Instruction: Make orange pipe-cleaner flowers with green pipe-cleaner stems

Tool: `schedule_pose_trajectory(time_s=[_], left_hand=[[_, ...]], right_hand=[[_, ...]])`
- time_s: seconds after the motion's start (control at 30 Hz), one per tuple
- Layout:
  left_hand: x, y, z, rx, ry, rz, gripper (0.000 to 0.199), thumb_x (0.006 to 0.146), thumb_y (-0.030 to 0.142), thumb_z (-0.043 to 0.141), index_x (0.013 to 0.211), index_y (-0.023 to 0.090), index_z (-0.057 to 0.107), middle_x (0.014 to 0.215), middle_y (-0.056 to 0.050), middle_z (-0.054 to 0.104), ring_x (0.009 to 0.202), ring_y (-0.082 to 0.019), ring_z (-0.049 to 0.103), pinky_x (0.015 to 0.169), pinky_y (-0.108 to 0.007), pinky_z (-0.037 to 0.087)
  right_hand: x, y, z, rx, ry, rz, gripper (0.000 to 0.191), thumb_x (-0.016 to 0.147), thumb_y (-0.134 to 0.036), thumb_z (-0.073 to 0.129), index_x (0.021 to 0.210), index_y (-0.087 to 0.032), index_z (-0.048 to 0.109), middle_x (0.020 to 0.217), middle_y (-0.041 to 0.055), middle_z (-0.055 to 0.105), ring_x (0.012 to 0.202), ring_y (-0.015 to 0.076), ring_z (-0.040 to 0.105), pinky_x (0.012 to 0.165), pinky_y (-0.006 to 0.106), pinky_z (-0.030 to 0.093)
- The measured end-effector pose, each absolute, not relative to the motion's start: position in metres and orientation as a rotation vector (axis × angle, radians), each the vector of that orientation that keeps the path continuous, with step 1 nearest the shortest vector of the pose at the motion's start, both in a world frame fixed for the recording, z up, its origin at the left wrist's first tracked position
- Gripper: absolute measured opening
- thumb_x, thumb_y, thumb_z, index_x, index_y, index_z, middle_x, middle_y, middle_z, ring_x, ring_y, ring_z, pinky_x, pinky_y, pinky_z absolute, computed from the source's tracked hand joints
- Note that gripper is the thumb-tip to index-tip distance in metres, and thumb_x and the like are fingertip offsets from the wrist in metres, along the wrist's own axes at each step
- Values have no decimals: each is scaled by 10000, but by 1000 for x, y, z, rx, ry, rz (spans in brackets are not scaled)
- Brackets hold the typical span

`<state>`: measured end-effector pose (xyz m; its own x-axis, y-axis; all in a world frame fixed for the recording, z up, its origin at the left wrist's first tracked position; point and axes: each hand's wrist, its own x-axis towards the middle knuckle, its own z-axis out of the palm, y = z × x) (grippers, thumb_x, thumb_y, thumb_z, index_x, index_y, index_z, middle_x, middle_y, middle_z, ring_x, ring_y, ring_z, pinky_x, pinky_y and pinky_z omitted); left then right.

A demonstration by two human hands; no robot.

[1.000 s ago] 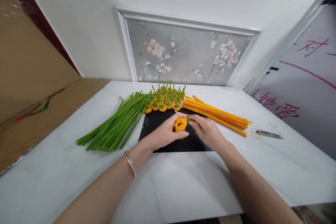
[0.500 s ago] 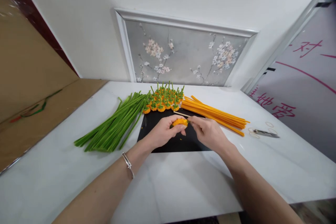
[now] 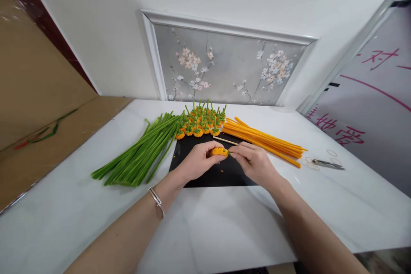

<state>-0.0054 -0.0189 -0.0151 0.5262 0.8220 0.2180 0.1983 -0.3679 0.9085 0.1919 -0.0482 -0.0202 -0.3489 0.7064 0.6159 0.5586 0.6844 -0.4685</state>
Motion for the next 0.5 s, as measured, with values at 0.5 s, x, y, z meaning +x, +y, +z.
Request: schedule_pose_trajectory(time_s=[0.5], left_hand=[[-1,-27,-10,2052,896,870,204,847,282,541,858,137,684,718,2,604,673,-127,524,623,-223,415]], right_hand=[[180,-57,-20,-1095,-1997,-159,160,903,-195,514,929,-182,671,833,43,687,694,144,613,656,251,468]])
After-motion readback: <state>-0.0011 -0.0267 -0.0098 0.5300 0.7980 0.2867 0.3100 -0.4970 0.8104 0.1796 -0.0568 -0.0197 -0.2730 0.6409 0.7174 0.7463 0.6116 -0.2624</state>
